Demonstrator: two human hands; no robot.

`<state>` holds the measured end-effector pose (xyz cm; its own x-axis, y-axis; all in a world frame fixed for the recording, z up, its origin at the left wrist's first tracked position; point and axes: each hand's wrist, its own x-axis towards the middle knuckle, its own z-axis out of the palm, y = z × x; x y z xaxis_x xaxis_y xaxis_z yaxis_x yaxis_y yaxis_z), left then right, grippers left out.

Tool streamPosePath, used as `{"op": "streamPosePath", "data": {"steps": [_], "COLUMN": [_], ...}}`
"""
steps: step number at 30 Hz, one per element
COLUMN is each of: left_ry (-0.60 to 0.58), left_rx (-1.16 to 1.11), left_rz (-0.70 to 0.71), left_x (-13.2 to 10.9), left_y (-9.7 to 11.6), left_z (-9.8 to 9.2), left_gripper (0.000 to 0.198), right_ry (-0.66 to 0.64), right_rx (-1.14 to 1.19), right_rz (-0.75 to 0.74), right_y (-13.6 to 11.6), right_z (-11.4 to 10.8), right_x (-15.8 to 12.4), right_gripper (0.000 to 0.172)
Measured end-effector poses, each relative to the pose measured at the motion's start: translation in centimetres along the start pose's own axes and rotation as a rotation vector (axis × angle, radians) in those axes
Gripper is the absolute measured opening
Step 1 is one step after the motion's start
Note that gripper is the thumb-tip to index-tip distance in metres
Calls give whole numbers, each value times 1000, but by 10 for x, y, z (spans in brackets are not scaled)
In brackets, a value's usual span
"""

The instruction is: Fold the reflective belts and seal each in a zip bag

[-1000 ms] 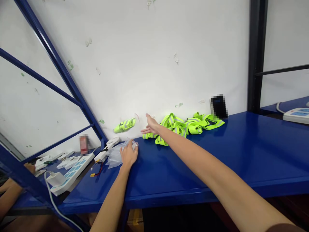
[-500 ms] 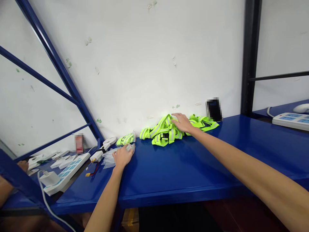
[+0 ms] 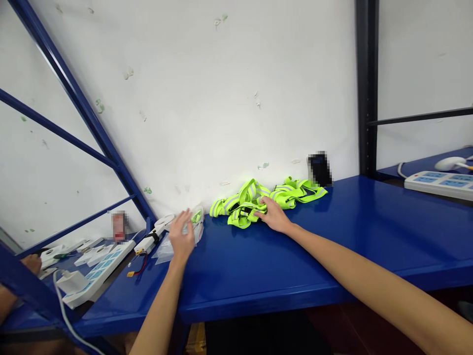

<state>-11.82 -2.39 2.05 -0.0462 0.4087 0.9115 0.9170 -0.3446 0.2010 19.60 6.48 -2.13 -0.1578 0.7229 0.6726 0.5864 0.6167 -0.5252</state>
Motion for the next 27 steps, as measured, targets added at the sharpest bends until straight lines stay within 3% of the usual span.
{"op": "streamPosePath", "data": {"steps": [4, 5, 7, 10, 13, 17, 19, 21, 24, 27], "left_ry": [-687, -793, -889, -864, -805, -582, -496, -491, -575, -657], "left_rx": [17, 44, 120, 266, 365, 276, 182, 79, -80, -203], "left_rz": [214, 220, 152, -26, -157, -175, -91, 1, 64, 96], "left_x": [-23, -27, -26, -11, 7, 10, 2, -8, -19, -23], "left_y": [51, 61, 73, 75, 73, 82, 88, 92, 97, 103], "left_z": [11, 14, 22, 37, 53, 68, 70, 68, 64, 60], "left_gripper": [32, 33, 41, 53, 51, 44, 44, 42, 30, 47], "right_ry": [137, 167, 220, 228, 152, 93, 78, 80, 81, 105], "right_rx": [155, 202, 303, 557, 937, 1203, 1244, 1225, 1099, 830], "right_rz": [283, 321, 377, 505, 606, 655, 661, 674, 711, 625], "right_y": [-1, 1, 3, 1, -7, -9, -4, 3, 11, 9], "right_z": [-8, -9, -11, -13, -16, -17, -14, -8, 1, 2], "right_x": [1, 2, 5, 8, 9, 8, 7, 5, 1, -3], "right_gripper": [48, 49, 48, 45, 37, 21, 21, 21, 24, 27]}}
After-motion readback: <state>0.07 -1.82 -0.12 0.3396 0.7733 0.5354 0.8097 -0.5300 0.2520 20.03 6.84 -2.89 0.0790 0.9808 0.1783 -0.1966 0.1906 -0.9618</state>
